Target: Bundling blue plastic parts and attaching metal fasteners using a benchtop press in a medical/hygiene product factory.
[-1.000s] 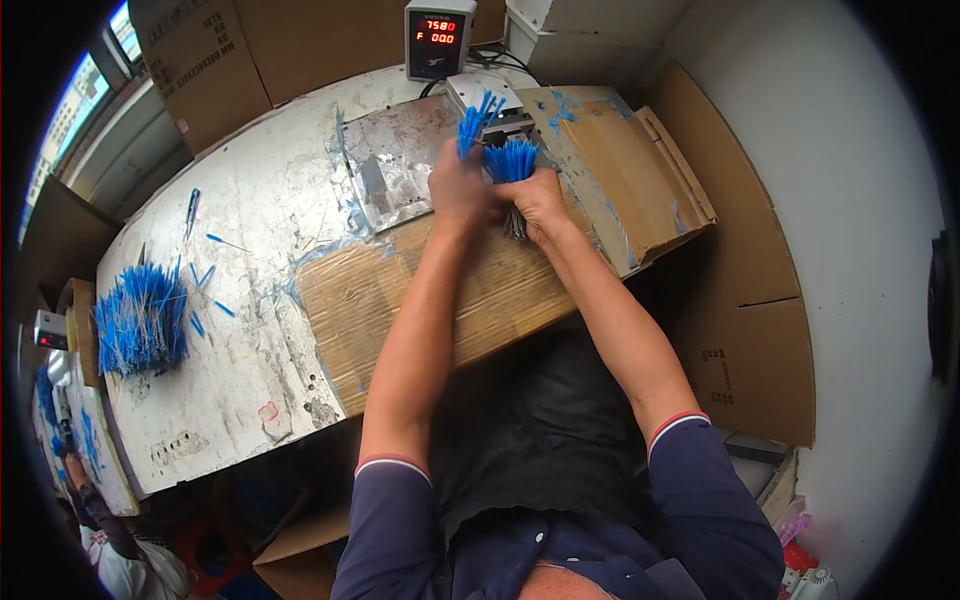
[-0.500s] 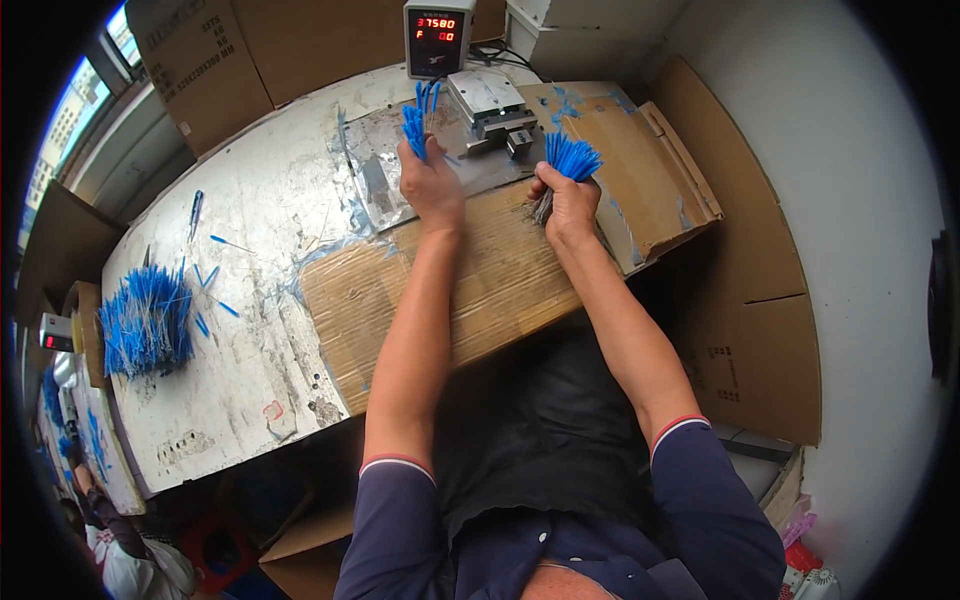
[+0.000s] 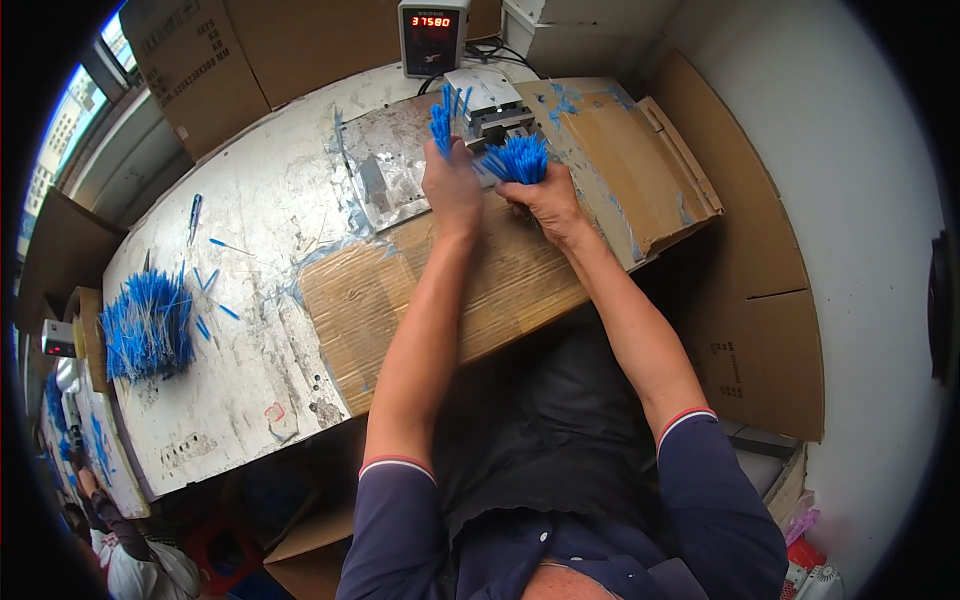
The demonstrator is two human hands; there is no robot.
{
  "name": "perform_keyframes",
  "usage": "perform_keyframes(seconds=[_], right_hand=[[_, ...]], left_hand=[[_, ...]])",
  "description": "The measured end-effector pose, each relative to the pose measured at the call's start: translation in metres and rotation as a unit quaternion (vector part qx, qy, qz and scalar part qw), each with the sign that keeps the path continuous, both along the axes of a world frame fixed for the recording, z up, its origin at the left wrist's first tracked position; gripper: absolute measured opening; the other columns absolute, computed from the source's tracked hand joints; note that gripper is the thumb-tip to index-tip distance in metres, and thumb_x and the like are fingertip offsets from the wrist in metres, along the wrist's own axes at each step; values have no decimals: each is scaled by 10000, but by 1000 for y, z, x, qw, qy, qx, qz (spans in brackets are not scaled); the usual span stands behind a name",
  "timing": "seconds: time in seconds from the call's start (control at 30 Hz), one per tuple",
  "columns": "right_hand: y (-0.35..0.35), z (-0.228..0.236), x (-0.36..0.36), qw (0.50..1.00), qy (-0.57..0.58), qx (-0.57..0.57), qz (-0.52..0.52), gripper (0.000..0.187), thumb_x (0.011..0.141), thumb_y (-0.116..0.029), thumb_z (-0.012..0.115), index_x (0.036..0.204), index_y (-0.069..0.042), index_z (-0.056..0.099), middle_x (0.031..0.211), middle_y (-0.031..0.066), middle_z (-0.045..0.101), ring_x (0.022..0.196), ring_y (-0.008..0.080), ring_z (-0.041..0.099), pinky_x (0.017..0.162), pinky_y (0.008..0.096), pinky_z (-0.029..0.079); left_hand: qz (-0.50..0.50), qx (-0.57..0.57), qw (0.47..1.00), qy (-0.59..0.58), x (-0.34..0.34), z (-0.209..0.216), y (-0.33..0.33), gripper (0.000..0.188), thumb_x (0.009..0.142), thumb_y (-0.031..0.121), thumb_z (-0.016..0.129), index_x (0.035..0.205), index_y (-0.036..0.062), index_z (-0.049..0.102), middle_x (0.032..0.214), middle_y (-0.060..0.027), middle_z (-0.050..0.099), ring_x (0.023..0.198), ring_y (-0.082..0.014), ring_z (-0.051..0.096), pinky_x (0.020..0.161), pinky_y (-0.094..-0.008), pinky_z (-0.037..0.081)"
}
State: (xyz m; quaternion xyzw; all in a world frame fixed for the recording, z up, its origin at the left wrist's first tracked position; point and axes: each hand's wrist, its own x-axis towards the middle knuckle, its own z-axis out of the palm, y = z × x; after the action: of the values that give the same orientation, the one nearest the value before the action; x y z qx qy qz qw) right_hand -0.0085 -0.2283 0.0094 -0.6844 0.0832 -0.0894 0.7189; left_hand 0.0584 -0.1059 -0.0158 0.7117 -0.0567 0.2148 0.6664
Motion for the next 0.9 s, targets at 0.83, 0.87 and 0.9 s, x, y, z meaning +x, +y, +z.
perform_keyframes(seconds=[0.83, 0.87, 0.9], right_hand=[[-18, -12, 31, 979, 22, 1, -203, 149, 704, 76, 773, 693, 13, 639, 622, 86, 626, 449, 161, 571, 401, 290, 436], [-20, -13, 32, 978, 36, -1, -204, 148, 705, 75, 775, 696, 13, 641, 625, 86, 627, 448, 161, 570, 400, 291, 437], [-19, -13, 32, 978, 36, -2, -204, 148, 705, 75, 775, 696, 13, 641, 625, 86, 627, 448, 161, 570, 400, 291, 437]], left_hand=[[74, 28, 995, -58, 9, -12, 0, 204, 1057, 244, 545, 1018, 47, 582, 856, -107, 700, 707, -211, 714, 637, -367, 521], [85, 35, 994, -63, 8, -11, 0, 202, 1059, 247, 539, 1024, 52, 582, 854, -113, 709, 730, -237, 717, 657, -379, 524], [96, 43, 992, -68, 8, -11, -1, 201, 1061, 250, 533, 1029, 57, 583, 853, -119, 717, 753, -264, 720, 677, -392, 526]])
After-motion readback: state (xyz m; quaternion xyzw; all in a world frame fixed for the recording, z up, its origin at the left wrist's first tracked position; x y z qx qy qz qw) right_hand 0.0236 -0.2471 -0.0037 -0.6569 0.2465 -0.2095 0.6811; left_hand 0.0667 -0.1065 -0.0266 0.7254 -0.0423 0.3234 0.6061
